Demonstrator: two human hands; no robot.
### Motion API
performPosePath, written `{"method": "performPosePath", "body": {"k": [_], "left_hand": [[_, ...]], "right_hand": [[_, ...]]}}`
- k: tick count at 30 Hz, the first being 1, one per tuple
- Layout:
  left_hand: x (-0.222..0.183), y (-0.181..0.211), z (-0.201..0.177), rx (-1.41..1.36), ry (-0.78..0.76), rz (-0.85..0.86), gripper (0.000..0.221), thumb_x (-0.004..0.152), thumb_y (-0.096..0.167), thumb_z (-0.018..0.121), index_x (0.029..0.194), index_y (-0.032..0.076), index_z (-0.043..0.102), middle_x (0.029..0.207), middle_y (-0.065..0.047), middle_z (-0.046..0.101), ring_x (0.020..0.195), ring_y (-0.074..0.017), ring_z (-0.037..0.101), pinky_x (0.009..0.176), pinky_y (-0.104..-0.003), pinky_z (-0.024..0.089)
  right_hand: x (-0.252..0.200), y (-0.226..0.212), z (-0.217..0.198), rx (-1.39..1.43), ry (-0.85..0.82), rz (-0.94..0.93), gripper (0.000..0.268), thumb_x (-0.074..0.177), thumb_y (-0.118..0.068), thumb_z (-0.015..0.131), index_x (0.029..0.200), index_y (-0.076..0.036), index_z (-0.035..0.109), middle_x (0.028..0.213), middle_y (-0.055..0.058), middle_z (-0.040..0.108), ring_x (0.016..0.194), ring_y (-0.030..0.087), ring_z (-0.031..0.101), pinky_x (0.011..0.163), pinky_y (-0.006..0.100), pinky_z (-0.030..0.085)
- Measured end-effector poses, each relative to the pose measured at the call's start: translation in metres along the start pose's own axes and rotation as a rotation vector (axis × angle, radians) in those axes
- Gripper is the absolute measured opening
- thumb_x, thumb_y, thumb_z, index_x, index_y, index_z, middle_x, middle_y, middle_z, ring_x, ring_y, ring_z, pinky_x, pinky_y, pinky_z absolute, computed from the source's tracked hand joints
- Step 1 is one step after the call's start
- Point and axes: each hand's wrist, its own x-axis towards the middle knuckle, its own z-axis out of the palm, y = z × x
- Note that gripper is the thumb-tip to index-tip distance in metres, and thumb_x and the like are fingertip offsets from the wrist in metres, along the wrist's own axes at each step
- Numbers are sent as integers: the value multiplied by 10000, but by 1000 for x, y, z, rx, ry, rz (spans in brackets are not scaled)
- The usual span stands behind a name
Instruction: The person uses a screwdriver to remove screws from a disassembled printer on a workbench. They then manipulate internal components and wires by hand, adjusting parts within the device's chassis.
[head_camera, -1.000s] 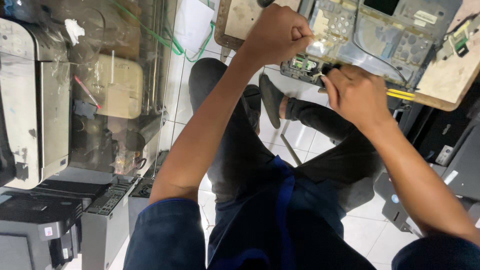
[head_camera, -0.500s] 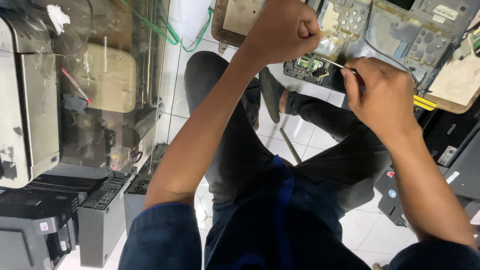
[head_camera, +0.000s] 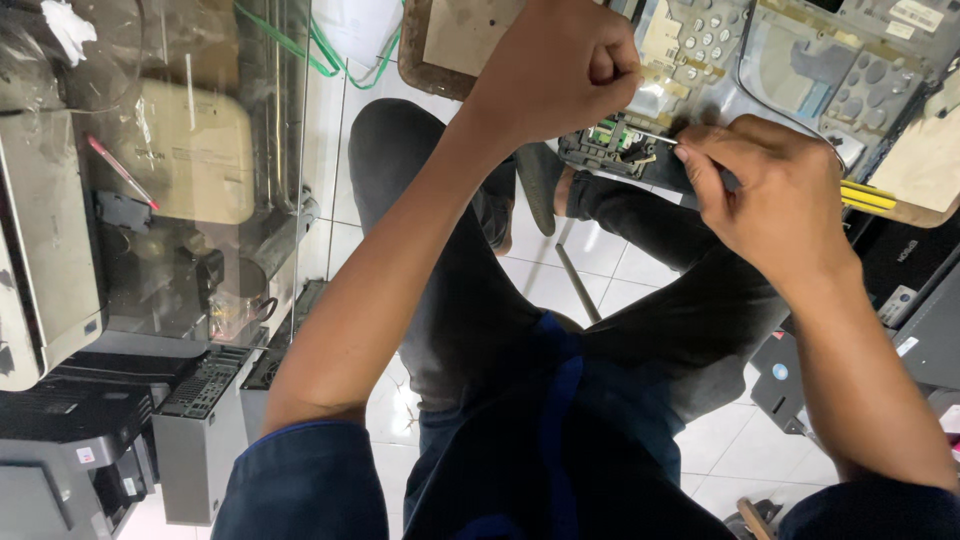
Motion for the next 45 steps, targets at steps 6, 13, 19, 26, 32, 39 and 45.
{"method": "performPosePath", "body": {"k": [6, 13, 19, 26, 32, 39, 45], "left_hand": [[-1, 0, -1, -19, 4, 24, 114, 868, 79, 789, 800, 160, 746, 587, 78, 708, 548, -41, 693, 605, -242, 546], [-2, -3, 1, 9, 26, 52, 158, 911, 91, 792, 804, 183, 721, 587, 97, 636, 551, -48, 643, 591, -264, 505], [-1, -2, 0, 10, -12, 77, 188, 903, 65, 804, 797, 143, 671, 593, 70, 654, 554, -70, 648, 632, -275, 502], [0, -1, 1, 57, 10, 110, 214, 888, 50, 800, 763, 148, 656, 599, 74, 612, 586, -79, 617, 662, -289, 493], [1, -3, 4, 48, -11, 53, 194, 893, 66, 831, 784, 142, 689, 665, 51, 681, 596, -83, 657, 602, -293, 499], [0, -12, 10, 105, 35, 186, 189, 883, 82, 774, 736, 149, 676, 585, 70, 667, 569, -126, 688, 607, -315, 541], [-1, -18, 14, 54, 10, 210, 255, 957, 69, 778, 728, 122, 679, 547, 39, 630, 531, -122, 646, 630, -310, 576]], "right_hand": [[0, 4, -2, -17, -31, 1, 106, 1224, -77, 764, 1213, -55, 866, 1064, 89, 800, 910, 277, 756, 701, 398, 559], [-7, 10, -3, 26, -49, 20, 80, 1233, -28, 784, 1198, -16, 855, 1068, 132, 795, 898, 297, 746, 710, 404, 539], [-11, 7, 1, 132, -33, 40, 69, 1206, 16, 769, 1192, 20, 837, 1068, 146, 797, 891, 301, 738, 732, 398, 540], [-15, 12, 18, 199, 44, 16, 98, 1202, 29, 761, 1152, 36, 845, 1020, 162, 798, 904, 308, 755, 762, 388, 573], [-10, 6, 28, 222, 112, -21, 91, 1189, 41, 744, 1143, 45, 822, 1102, 188, 823, 961, 342, 784, 820, 416, 596], [22, -44, 15, 356, 54, -13, 219, 1045, 113, 667, 1125, 13, 845, 1018, 162, 780, 859, 276, 728, 738, 392, 572], [-9, -16, -10, 237, 1, 80, 93, 1152, 84, 804, 1223, 112, 856, 1102, 252, 824, 867, 309, 763, 745, 397, 612]]}}
